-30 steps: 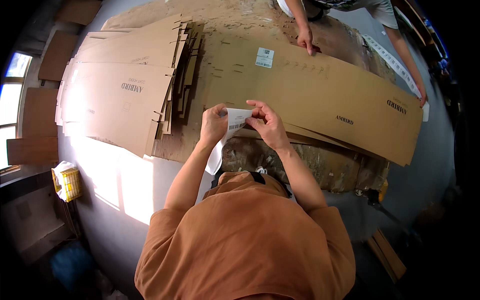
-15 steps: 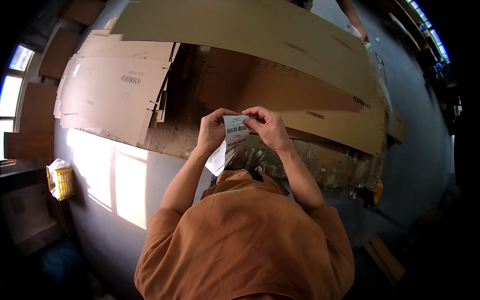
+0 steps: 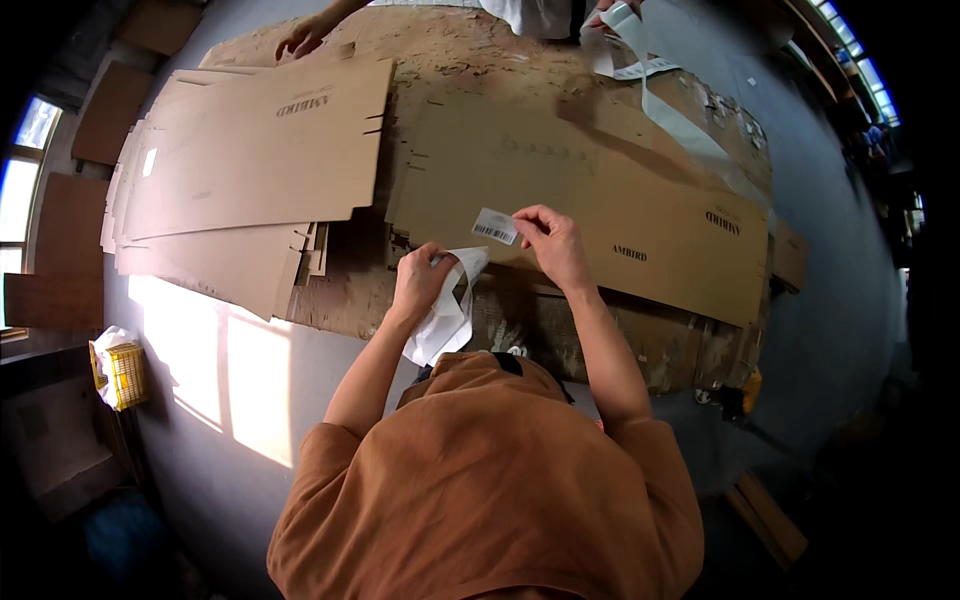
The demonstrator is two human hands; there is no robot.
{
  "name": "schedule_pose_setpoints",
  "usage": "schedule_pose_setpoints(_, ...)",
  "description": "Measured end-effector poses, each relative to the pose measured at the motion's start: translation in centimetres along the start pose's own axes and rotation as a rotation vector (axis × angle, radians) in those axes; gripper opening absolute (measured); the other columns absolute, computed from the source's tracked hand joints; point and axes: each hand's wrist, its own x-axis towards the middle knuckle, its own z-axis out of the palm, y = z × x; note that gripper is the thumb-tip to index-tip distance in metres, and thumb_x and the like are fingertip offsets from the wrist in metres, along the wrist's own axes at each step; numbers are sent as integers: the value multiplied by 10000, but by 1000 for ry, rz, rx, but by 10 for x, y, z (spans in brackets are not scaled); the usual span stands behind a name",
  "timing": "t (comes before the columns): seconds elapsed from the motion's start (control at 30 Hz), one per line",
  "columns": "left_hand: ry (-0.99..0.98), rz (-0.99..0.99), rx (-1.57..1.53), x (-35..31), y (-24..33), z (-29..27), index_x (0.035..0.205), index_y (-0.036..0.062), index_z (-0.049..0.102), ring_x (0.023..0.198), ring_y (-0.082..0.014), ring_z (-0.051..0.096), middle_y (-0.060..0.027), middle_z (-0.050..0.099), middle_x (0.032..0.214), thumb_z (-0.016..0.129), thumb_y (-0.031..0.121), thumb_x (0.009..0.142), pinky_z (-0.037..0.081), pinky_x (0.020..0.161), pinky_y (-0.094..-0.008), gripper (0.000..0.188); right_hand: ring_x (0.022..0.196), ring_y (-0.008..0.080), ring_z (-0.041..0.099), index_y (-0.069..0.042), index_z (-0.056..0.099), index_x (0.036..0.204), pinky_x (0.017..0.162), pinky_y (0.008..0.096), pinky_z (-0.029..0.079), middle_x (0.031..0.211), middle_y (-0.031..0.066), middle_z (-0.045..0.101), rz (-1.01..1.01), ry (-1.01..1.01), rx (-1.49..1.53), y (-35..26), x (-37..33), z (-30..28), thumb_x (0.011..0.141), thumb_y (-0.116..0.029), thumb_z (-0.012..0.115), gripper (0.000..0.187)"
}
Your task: The person stands at a workbench and repeatedly applies small white labels to flat cardboard pieces. They peel each label from a backing sheet and press it onto the cardboard surface. A second person is visible in the background performing a similar labeling task.
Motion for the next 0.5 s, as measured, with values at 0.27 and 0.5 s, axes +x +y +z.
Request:
schedule_pose_setpoints(0.27,-17,196,20,46,-26,18,901,1,628,850,-346,591,-155,596,891,596,67,778,472,740,-385,143,579,87,533,-2,657,880,551,243,430,688,26,615,161,-16,-114,59,142,12,853,-107,607,120)
schedule_pose_setpoints(0.5,-53,164,-59,63,-48,29,898,-1,623,862,-341,598,-145,600,908,621,50,762,478,737,-374,145,747,258,638,-12,676,874,709,352,480,813,147,675,126,-29,-350,110,215,41,806,-146,634,157)
